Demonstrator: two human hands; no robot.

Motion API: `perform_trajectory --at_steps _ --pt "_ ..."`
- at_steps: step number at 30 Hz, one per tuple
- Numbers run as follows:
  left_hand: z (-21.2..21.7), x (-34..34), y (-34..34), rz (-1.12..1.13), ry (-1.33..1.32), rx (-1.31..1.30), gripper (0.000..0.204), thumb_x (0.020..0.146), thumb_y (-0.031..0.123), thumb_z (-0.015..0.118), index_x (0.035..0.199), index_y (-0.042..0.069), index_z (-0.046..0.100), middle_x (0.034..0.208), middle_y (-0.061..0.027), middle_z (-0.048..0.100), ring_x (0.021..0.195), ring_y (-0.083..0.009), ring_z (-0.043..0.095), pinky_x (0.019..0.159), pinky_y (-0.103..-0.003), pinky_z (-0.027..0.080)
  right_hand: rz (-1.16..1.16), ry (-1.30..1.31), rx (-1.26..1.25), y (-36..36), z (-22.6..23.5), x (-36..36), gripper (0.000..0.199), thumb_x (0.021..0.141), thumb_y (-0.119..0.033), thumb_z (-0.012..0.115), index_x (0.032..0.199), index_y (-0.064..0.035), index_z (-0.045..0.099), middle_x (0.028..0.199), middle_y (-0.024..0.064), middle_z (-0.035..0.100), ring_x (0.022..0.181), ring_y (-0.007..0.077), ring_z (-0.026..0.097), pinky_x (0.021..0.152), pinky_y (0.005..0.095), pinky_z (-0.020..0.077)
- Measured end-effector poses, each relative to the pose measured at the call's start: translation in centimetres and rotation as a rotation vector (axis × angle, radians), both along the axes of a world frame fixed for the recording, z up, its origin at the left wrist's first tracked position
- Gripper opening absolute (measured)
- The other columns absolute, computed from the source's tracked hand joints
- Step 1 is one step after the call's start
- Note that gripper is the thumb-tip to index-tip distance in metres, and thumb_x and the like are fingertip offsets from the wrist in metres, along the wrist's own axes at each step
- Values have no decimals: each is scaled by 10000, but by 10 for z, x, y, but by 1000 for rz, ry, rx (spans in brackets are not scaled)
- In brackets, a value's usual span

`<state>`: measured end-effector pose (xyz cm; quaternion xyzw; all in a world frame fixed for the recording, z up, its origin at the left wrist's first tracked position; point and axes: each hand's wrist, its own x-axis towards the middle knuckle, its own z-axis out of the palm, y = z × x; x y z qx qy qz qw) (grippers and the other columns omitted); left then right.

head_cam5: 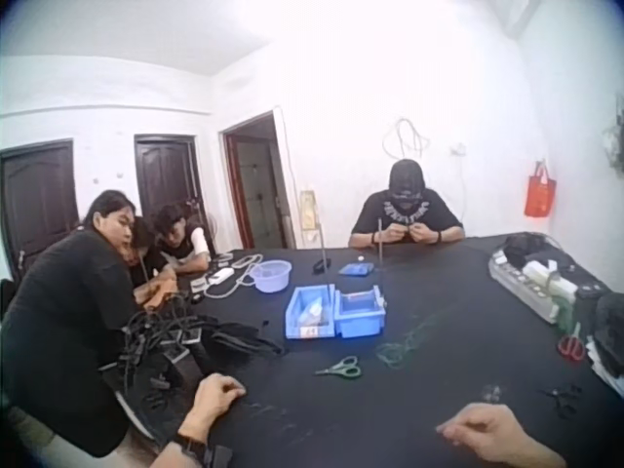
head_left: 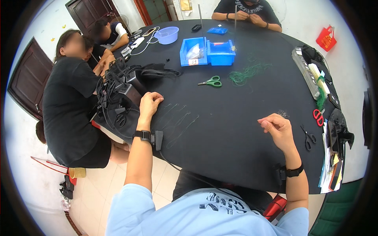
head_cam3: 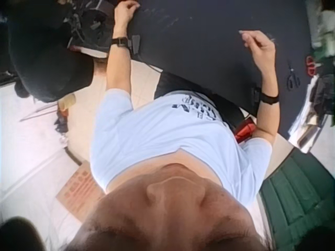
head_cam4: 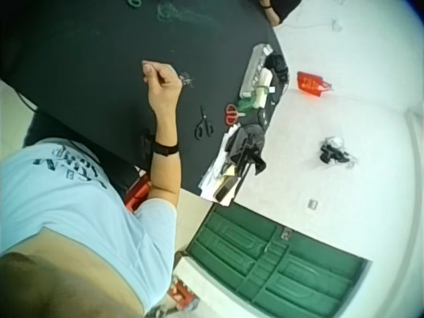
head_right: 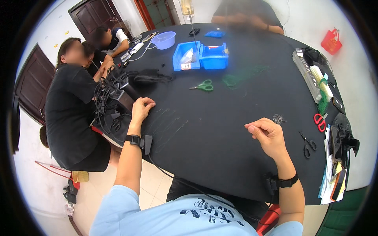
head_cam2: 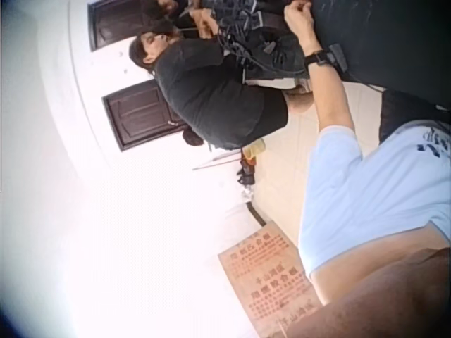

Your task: The person attaches a small hook and a swivel to a fishing line by hand, pulling the line to test the knots.

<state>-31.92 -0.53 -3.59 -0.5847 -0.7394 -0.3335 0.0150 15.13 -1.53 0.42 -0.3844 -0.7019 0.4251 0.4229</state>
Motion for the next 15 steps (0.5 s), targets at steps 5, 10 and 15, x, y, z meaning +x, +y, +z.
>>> perform_trajectory --at_steps 5,10,15 --pt "-5 1 4 11 -35 -122 177 746 177 741 897 86 753 889 -120 657 827 -265 645 764 -354 497 8 18 11 2 -1 0 137 889 -150 666 913 -30 726 752 -3 583 627 56 520 543 200 418" --pt "-3 5 -1 4 -10 -141 183 788 140 701 954 77 745 976 -141 669 915 -294 650 823 -372 497 7 -5 19 3 -2 3 137 891 -150 663 910 -30 727 746 -3 576 622 54 517 537 199 412" --pt "1 6 -8 -25 -34 -150 231 850 65 608 1062 55 702 1049 -181 671 1009 -325 636 876 -368 486 -4 -12 41 3 0 3 137 891 -151 664 908 -31 728 746 -2 576 612 51 512 533 197 410"
